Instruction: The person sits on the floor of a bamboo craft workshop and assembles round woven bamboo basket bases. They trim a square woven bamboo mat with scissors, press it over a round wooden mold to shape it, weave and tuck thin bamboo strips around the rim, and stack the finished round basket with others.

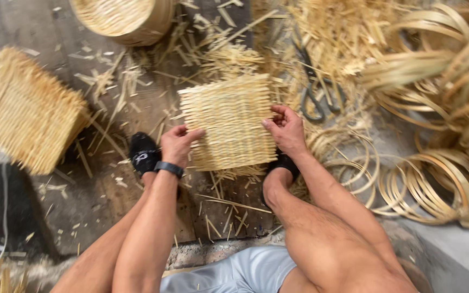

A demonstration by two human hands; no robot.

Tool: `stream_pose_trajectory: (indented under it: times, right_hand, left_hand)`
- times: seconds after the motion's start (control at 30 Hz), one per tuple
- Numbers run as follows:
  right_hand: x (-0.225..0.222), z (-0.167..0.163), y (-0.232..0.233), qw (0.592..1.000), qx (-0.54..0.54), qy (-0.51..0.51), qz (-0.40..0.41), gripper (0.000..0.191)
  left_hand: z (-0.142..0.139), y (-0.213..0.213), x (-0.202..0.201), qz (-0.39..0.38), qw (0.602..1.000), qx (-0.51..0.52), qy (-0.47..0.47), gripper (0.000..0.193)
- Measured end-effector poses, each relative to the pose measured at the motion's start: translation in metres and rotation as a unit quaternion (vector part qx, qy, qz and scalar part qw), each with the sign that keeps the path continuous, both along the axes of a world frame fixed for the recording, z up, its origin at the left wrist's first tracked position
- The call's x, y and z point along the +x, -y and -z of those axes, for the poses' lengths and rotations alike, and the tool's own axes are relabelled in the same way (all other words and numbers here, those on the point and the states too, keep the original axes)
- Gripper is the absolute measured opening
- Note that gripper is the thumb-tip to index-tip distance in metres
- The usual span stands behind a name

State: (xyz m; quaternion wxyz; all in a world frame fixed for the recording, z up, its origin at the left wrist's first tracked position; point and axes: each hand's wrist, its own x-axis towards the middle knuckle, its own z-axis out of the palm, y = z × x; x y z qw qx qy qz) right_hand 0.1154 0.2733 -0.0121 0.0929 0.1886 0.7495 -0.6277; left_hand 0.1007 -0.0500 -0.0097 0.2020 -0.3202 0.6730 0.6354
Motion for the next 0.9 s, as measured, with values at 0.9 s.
stream_pose_trajectory:
  times: [0.9]
  right_hand:
    - [-0.005,-0.235,-0.162,0.883,0.446,-0.102,-0.106,0.018]
  left_hand:
    - [-0.15,-0.137,-0.014,0.174,0.955,0.083,-0.225,0.05]
